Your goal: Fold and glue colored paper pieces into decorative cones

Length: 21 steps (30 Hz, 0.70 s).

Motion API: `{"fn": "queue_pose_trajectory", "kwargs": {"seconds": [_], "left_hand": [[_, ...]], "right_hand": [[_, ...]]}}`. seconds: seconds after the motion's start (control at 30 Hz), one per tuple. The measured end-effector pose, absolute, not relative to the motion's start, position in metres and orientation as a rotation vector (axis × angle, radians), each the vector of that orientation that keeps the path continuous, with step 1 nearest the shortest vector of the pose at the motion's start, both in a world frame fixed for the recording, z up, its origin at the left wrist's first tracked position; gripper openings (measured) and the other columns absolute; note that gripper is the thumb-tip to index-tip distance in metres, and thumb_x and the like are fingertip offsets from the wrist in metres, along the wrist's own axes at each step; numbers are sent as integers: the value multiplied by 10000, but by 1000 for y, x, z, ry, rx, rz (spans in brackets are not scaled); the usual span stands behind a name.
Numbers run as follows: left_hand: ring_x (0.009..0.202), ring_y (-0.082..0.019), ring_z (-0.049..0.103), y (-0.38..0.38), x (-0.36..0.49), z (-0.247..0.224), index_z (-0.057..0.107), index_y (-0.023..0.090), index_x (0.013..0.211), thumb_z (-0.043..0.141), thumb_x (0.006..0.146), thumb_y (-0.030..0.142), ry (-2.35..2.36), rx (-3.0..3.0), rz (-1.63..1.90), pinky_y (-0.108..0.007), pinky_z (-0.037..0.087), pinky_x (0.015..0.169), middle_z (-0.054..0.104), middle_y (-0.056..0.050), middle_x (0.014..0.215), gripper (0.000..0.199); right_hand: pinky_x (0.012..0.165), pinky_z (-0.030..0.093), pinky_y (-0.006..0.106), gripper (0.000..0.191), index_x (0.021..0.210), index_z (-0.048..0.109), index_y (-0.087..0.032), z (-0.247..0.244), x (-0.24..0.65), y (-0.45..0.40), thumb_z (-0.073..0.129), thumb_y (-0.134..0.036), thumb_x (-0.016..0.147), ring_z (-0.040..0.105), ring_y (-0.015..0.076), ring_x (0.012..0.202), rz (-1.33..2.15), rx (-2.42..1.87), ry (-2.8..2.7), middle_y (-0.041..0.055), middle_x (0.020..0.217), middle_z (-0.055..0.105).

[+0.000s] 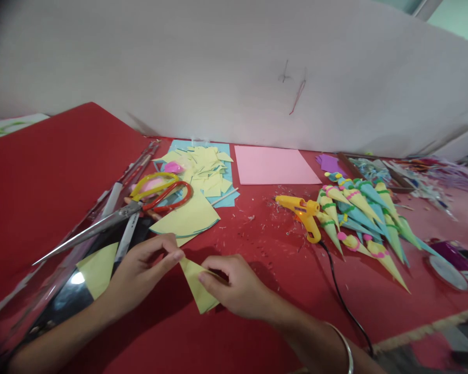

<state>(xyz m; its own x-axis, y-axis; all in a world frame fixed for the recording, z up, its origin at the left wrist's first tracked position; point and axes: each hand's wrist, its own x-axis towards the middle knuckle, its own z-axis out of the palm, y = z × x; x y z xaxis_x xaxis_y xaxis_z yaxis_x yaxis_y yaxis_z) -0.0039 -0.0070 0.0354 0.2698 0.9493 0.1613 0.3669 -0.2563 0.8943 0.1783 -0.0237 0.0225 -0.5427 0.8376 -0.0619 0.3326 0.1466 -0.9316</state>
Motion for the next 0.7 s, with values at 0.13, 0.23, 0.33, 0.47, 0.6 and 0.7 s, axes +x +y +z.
{"fn": "queue_pose_trajectory", "kwargs": {"seconds": [0.13,0.23,0.33,0.47,0.6,0.7], "left_hand": [[503,-84,389,-8,-4,35,443,182,553,470,780,267,1217,1739,959,-192,332,491,416,54,523,243],[495,-82,374,-7,-3,35,443,184,566,453,782,283,1216,1691,965,-190,321,476,400,57,523,238],[470,-79,349,-7,-2,36,418,186,542,438,783,305,1213,1635,955,-191,302,456,372,62,499,270],[452,-74,339,-7,-1,38,389,185,500,420,787,315,1198,1529,942,-191,288,449,363,64,472,316],[419,-67,315,-9,-2,38,411,183,504,420,798,328,1170,1452,918,-195,255,416,385,64,449,329],[401,-62,303,-9,-3,38,430,178,499,417,809,342,1158,1441,905,-197,230,393,403,58,441,351]], "right_hand": [[460,225,199,288,602,348,-182,22,179,-23,410,-318,848,299,66,513,1378,-1116,-1958,-55,562,313],[453,216,193,295,602,323,-184,23,179,-23,410,-312,853,289,62,508,1377,-1115,-1965,-58,560,298],[447,219,187,301,605,329,-183,24,179,-23,409,-328,856,295,59,503,1406,-1109,-1960,-59,558,303],[448,233,180,289,622,369,-176,25,179,-23,411,-339,857,314,57,505,1434,-1091,-1961,-57,562,329],[450,242,178,293,627,390,-171,26,179,-23,410,-350,859,321,55,503,1448,-1079,-1953,-57,562,343],[452,253,177,289,641,411,-169,27,180,-23,408,-358,860,335,56,508,1469,-1087,-1951,-53,572,363]]}}
